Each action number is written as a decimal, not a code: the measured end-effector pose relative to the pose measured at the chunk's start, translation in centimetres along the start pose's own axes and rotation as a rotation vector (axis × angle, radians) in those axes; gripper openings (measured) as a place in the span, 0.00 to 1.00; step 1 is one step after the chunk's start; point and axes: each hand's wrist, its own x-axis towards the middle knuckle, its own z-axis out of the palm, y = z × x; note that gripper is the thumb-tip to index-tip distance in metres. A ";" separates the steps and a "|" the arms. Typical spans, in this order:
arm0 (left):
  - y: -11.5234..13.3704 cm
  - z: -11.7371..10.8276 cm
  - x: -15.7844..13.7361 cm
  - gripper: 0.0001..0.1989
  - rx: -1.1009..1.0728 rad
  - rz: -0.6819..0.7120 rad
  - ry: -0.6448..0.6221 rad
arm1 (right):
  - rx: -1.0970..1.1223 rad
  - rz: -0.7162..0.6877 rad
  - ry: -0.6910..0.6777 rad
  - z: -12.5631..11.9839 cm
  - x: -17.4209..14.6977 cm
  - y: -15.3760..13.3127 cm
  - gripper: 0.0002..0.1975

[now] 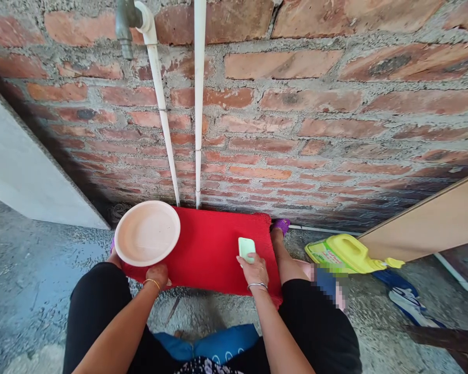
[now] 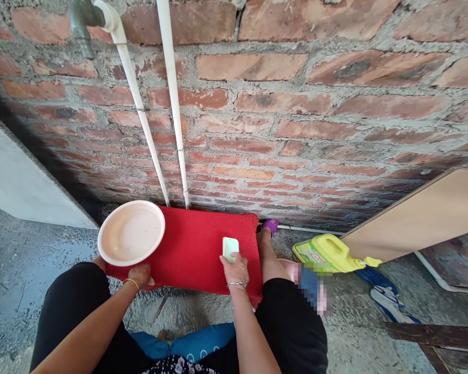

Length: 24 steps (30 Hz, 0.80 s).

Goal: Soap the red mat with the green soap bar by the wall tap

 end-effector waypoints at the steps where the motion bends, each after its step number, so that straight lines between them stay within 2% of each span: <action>1: 0.1 -0.1 0.0 0.18 0.003 0.002 -0.017 | -0.008 -0.087 -0.013 0.8 -0.5 -1.2 0.20; 5: 0.2 -0.4 -0.1 0.18 0.016 0.004 -0.061 | -0.096 -0.492 -0.168 4.5 -3.3 -7.0 0.16; 7: 0.3 -0.6 -0.2 0.17 0.019 0.003 -0.069 | -0.158 -0.645 -0.243 5.9 -4.4 -9.4 0.16; 9: 0.4 -0.7 -0.2 0.17 0.019 0.002 -0.079 | -0.199 -0.734 -0.289 6.6 -4.9 -10.9 0.16; 11: 0.5 -0.8 -0.3 0.17 0.016 0.001 -0.090 | -0.208 -0.745 -0.302 6.5 -4.6 -11.3 0.16; 13: 0.5 -0.9 -0.3 0.18 0.011 0.001 -0.094 | -0.191 -0.662 -0.272 5.6 -3.4 -10.5 0.16; 15: 0.5 -0.8 -0.3 0.18 0.004 0.004 -0.092 | -0.157 -0.500 -0.212 4.2 -1.8 -8.8 0.17; 20: 0.3 -0.6 -0.2 0.18 -0.017 0.008 -0.089 | -0.032 -0.043 -0.041 0.4 1.8 -1.7 0.21; 22: 0.3 -0.6 -0.2 0.18 -0.021 0.011 -0.085 | 0.028 0.078 0.032 -0.4 2.5 0.7 0.23; 24: 0.3 -0.6 -0.2 0.18 -0.019 0.012 -0.083 | 0.086 0.138 0.083 -0.5 2.7 1.9 0.25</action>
